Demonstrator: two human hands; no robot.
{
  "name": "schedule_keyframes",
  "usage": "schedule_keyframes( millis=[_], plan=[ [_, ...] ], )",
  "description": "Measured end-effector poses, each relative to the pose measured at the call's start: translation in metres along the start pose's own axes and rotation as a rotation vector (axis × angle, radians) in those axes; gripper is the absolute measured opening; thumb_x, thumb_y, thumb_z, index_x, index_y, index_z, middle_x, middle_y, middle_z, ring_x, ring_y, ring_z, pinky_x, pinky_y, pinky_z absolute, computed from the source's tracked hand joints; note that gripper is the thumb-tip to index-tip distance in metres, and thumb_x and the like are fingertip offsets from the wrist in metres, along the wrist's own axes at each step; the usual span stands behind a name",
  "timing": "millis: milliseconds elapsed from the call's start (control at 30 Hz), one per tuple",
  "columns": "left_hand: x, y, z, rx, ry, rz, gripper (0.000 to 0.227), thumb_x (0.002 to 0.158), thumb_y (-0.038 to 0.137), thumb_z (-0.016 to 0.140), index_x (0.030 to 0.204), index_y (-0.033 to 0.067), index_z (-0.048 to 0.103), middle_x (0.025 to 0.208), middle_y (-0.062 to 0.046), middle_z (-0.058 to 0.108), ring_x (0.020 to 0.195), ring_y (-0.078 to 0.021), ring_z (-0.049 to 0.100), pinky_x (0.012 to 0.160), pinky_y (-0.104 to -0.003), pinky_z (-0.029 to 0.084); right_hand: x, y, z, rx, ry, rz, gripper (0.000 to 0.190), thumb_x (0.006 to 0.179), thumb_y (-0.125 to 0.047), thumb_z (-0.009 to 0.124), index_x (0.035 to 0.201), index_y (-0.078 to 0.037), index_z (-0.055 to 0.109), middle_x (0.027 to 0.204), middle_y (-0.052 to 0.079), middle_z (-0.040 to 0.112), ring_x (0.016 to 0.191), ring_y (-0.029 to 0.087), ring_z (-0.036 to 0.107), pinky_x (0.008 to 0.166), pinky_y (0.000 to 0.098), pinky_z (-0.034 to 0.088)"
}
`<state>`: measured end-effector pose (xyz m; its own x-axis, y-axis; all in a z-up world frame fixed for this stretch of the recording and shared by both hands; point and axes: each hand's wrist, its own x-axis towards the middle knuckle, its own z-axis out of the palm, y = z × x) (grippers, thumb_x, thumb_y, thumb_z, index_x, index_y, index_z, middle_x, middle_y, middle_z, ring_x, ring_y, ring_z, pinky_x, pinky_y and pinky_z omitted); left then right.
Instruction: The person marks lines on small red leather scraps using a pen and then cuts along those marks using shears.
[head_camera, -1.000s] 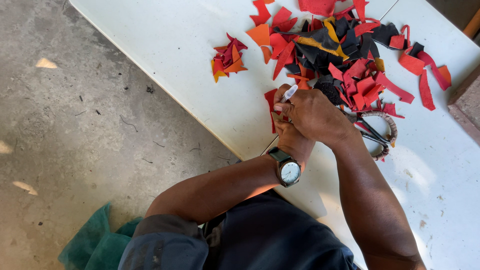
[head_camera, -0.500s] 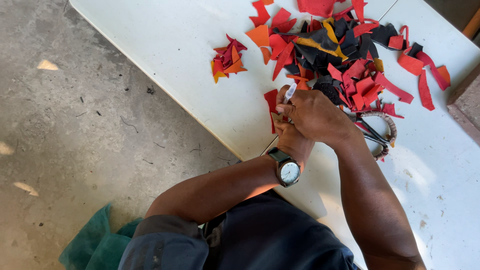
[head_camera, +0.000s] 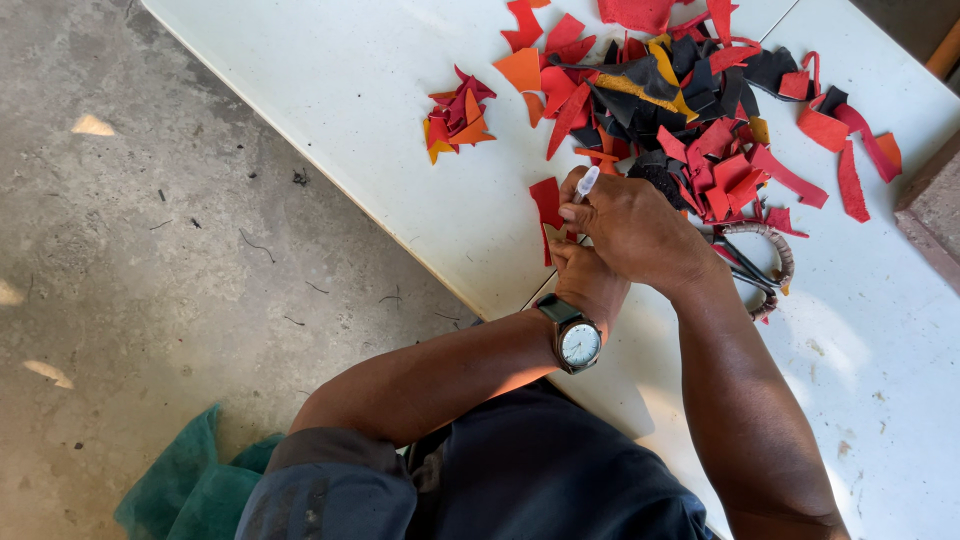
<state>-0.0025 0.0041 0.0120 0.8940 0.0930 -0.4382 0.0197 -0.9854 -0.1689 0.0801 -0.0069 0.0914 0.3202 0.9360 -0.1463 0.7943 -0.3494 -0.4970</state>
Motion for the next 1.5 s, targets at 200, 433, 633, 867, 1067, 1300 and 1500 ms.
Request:
schedule_keyframes(
  millis=[200, 433, 633, 867, 1067, 1300, 1500],
  plan=[
    [0.001, 0.001, 0.002, -0.042, 0.069, -0.059, 0.037, 0.084, 0.024, 0.077, 0.113, 0.0007, 0.071, 0.093, -0.018, 0.072, 0.084, -0.0338, 0.074, 0.081, -0.054, 0.059, 0.003, 0.010, 0.002, -0.324, 0.005, -0.282, 0.021, 0.095, -0.027, 0.065, 0.107, -0.011, 0.072, 0.093, 0.018, 0.068, 0.082, 0.036, 0.068, 0.069, 0.0450, 0.054],
    [-0.002, -0.002, 0.000, -0.042, 0.101, -0.066, 0.043, 0.081, 0.021, 0.077, 0.118, -0.0001, 0.069, 0.110, -0.024, 0.069, 0.093, -0.0393, 0.071, 0.078, -0.053, 0.060, -0.001, 0.003, -0.004, -0.026, -0.026, 0.082, 0.032, 0.097, -0.031, 0.066, 0.105, 0.000, 0.064, 0.091, 0.021, 0.066, 0.085, 0.038, 0.067, 0.070, 0.0480, 0.053],
    [-0.022, -0.016, -0.008, -0.038, 0.204, -0.035, 0.037, 0.078, 0.016, 0.074, 0.109, -0.0042, 0.072, 0.120, -0.041, 0.059, 0.092, -0.0402, 0.069, 0.068, -0.046, 0.062, -0.006, 0.006, -0.010, 0.090, 0.208, -0.131, 0.018, 0.100, -0.016, 0.063, 0.107, 0.001, 0.062, 0.102, 0.016, 0.070, 0.090, 0.030, 0.072, 0.076, 0.0395, 0.056],
    [-0.042, -0.070, 0.022, -0.665, 0.507, 0.040, 0.007, 0.080, -0.001, 0.066, 0.086, -0.0053, 0.068, 0.108, -0.023, 0.061, 0.072, -0.0322, 0.068, 0.061, -0.042, 0.059, -0.028, 0.014, -0.007, 0.551, 0.349, 0.135, 0.016, 0.103, -0.011, 0.063, 0.111, 0.001, 0.057, 0.099, 0.011, 0.075, 0.098, 0.016, 0.076, 0.081, 0.0301, 0.059],
    [-0.045, -0.091, 0.038, -0.885, 0.675, 0.066, 0.013, 0.080, -0.005, 0.060, 0.090, -0.0026, 0.067, 0.100, -0.014, 0.062, 0.085, -0.0329, 0.067, 0.073, -0.042, 0.056, -0.029, 0.013, 0.010, 0.582, 0.248, 0.195, 0.014, 0.098, -0.004, 0.066, 0.103, 0.001, 0.055, 0.110, 0.014, 0.073, 0.102, 0.017, 0.076, 0.083, 0.0298, 0.058],
    [-0.048, -0.096, 0.036, -1.004, 0.582, 0.051, 0.009, 0.083, -0.004, 0.060, 0.087, -0.0014, 0.068, 0.103, -0.011, 0.066, 0.083, -0.0315, 0.068, 0.075, -0.041, 0.057, -0.040, 0.007, 0.025, 0.393, 0.304, 0.062, 0.032, 0.085, 0.011, 0.061, 0.116, 0.001, 0.061, 0.117, 0.014, 0.066, 0.095, 0.021, 0.077, 0.080, 0.0323, 0.062],
    [-0.049, -0.096, 0.033, -0.948, 0.614, 0.065, 0.010, 0.084, -0.005, 0.059, 0.089, -0.0024, 0.067, 0.106, -0.012, 0.066, 0.084, -0.0316, 0.068, 0.076, -0.041, 0.057, -0.043, 0.017, 0.027, -0.296, 0.320, -0.185, 0.036, 0.079, 0.005, 0.066, 0.107, -0.013, 0.076, 0.122, 0.003, 0.069, 0.095, 0.025, 0.067, 0.081, 0.0372, 0.057]
  ],
)
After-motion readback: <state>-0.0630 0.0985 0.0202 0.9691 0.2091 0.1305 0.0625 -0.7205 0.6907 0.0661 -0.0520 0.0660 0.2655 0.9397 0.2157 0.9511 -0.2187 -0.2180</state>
